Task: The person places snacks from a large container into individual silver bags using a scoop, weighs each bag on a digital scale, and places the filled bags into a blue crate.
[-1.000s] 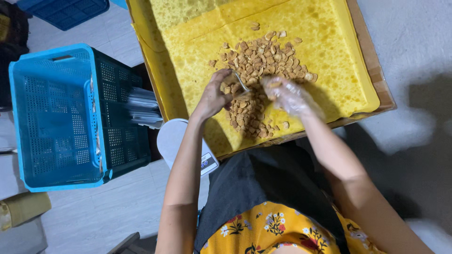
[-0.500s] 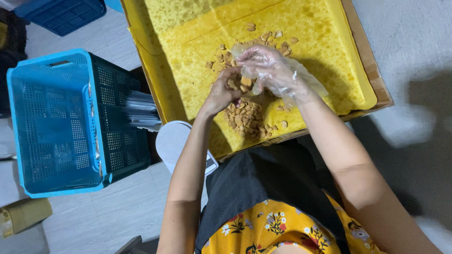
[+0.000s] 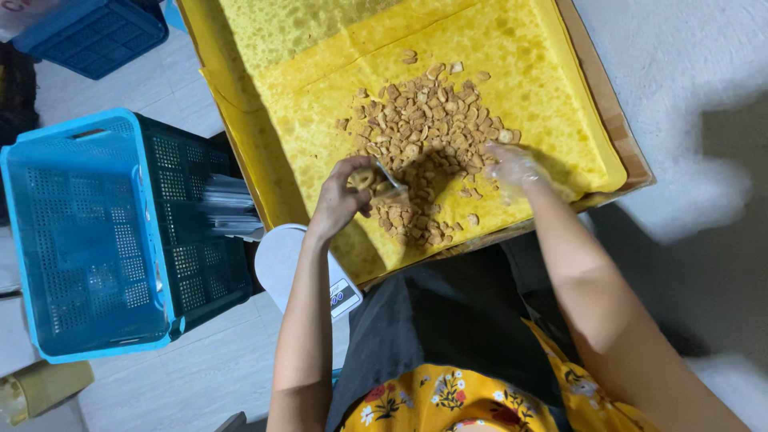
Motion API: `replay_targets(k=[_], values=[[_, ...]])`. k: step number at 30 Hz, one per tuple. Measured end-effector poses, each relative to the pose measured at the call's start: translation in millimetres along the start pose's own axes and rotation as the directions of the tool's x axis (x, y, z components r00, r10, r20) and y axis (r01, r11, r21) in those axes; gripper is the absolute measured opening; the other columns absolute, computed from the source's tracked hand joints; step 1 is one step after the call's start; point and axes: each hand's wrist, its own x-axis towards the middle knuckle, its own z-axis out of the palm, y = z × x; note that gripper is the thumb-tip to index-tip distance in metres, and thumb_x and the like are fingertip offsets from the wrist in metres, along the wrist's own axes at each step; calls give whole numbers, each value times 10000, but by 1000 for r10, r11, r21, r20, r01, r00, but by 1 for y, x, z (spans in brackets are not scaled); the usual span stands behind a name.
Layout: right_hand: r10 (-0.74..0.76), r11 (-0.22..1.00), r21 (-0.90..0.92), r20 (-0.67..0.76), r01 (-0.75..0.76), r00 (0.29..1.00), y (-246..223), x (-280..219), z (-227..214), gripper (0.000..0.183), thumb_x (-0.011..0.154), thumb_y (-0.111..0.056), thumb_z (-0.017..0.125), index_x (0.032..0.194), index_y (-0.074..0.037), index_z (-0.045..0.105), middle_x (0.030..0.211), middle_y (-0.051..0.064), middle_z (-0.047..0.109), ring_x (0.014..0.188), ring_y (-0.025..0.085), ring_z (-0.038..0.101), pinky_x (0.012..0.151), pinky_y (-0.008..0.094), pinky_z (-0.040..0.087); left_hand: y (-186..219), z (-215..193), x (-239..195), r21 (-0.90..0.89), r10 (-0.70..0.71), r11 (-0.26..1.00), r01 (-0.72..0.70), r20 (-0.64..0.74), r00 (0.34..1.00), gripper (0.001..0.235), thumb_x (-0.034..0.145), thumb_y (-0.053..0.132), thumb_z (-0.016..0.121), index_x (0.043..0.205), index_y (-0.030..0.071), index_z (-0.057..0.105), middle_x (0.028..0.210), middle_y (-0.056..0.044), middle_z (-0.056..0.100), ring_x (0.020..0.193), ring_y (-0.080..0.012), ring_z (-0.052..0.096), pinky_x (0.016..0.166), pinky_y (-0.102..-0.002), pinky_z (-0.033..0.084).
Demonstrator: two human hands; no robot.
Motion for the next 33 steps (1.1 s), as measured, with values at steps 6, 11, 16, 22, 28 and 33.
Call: replay_targets(k=[6, 11, 16, 22, 28, 33], values=[[257, 864, 492, -256, -103, 932, -17, 54, 42, 603, 955, -270, 703, 1495, -157, 462, 1421, 200, 498, 1262, 372, 525, 1041, 497, 477, -22, -10, -9, 45, -70, 996, 72, -61, 996, 544, 805, -102, 605, 1336, 3, 552, 1402, -142, 527, 733, -184, 702, 583, -299, 608], [38, 970, -241, 43, -26, 998, -18, 68, 48, 201, 977, -150, 654, 1142, -77, 743, 1407, 139, 491, 1217, 281, 585, 910, 404, 586, -25, -10, -7, 27, -109, 993, 111, -64, 992, 519, 843, -87, 595, 1353, -5, 540, 1395, -123, 513, 737, -182, 689, 594, -301, 619], [355, 553, 820, -390, 146, 849, -5, 51, 78, 246, 853, -33, 577, 1085, -29, 659, 1223, 146, 598, 949, 173, 651, 660, 303, 612, -17, -8, -2, 9, -121, 993, 121, -49, 991, 528, 838, -105, 592, 1352, -7, 527, 1397, -121, 492, 737, -189, 689, 583, -309, 621], [372, 740, 671, -470, 50, 801, 57, 66, 64, 255, 1070, -273, 651, 1166, -37, 667, 1175, 180, 679, 1104, 277, 656, 1031, 360, 537, -3, -5, -3, 43, -134, 990, 135, -43, 990, 533, 832, -122, 569, 1351, -7, 538, 1419, -120, 494, 743, -187, 692, 601, -308, 631], [210, 943, 323, -383, -83, 899, 40, 91, 23, 699, 871, -324, 739, 1459, -64, 465, 1380, 283, 488, 1212, 400, 492, 1002, 575, 420, 2, 1, 0, 76, -132, 988, 136, -53, 990, 541, 828, -127, 559, 1356, -10, 525, 1441, -119, 490, 739, -184, 698, 611, -303, 629], [374, 692, 659, 22, -295, 927, -5, 51, -31, 459, 1041, -275, 557, 1477, -134, 522, 1417, 204, 596, 1283, 331, 602, 1106, 476, 520, 2, 2, 1, 65, -151, 986, 152, -32, 988, 539, 830, -129, 557, 1357, -19, 523, 1448, -123, 483, 755, -184, 697, 622, -301, 636]])
